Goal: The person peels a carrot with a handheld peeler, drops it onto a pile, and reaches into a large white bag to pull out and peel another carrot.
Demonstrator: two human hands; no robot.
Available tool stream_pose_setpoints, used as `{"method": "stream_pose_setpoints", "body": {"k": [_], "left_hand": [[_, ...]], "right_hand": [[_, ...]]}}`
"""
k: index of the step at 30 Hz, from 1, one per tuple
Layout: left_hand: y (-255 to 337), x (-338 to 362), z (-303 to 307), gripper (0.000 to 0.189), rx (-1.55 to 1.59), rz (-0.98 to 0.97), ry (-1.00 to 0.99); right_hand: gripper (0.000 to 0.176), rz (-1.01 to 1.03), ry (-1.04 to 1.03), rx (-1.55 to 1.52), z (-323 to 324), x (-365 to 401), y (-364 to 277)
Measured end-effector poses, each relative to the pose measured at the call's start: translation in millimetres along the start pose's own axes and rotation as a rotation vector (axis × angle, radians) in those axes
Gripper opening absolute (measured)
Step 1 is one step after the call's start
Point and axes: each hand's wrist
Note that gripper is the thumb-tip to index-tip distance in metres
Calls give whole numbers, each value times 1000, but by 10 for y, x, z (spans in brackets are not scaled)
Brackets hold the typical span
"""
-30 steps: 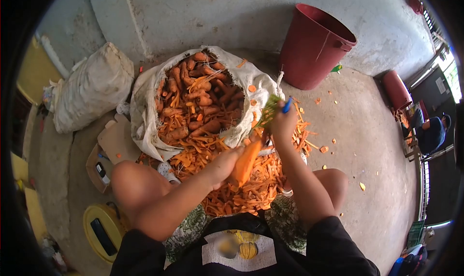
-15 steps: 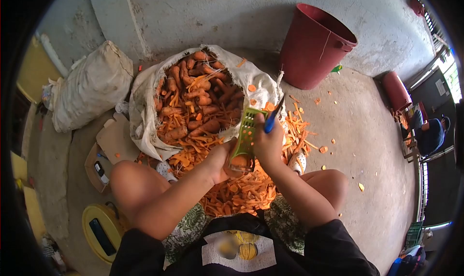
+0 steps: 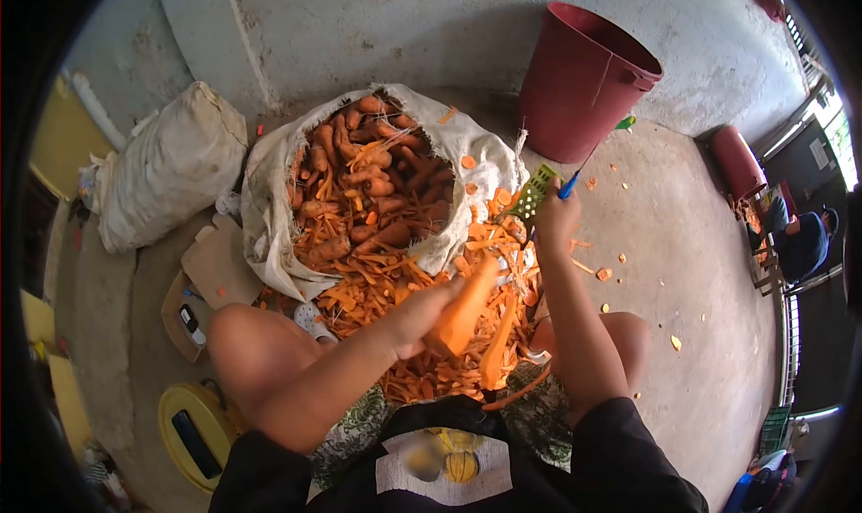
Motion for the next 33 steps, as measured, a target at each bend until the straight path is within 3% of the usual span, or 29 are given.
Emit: {"method": "stream_pose_setpoints", "body": {"k": [2,5,6,8,13,17,20,21,22,24,28,30,32,33], "left_hand": [[40,-41,68,37,87,14,19],[78,-99,48,34,146,-45,284],[47,-126,94,34,146,-44,285],[-41,-208,221,32,269,-102,83],[-96,-213,176,31,361,-81,198],[-116,-216,167,32,183,-88,181],[-90,-73,-42,36,-152,38,120],[-173,-32,-29,40,-252,39,-73],[-125,73,-249,40,-217,-39,38],[-31,32,-161,42,-245,-124,-139],[117,-16,85,41,-216,-255,-41],[147,-39,141,38,-506,-377,-6],[228,-48,115,38,-586,-449,60],[276,-44,111,38,-851,-537,129]], "right_hand": [[28,-12,-168,-114,-68,109,63],[25,-61,-352,-79,-93,602,-123],[26,-36,-406,-41,-94,726,-117],[26,34,-458,60,-95,923,-93],[24,167,-383,155,-130,1046,36],[24,216,-285,276,-122,978,54],[26,8,-91,211,-180,417,214],[27,34,19,289,-118,206,187],[29,68,129,324,-110,-101,378],[30,-10,56,139,-74,-342,505],[27,-8,-98,86,-20,-71,131],[26,-22,-364,163,10,156,-49],[23,134,-625,247,-8,255,-8],[21,191,-746,486,142,535,-353]]}}
Point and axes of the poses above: each hand's wrist, its own x-axis away from the middle knuckle, its own z-axis out of the back of the hand, y = z × x, and after that the axes turned 15 degrees about -z, right-handed
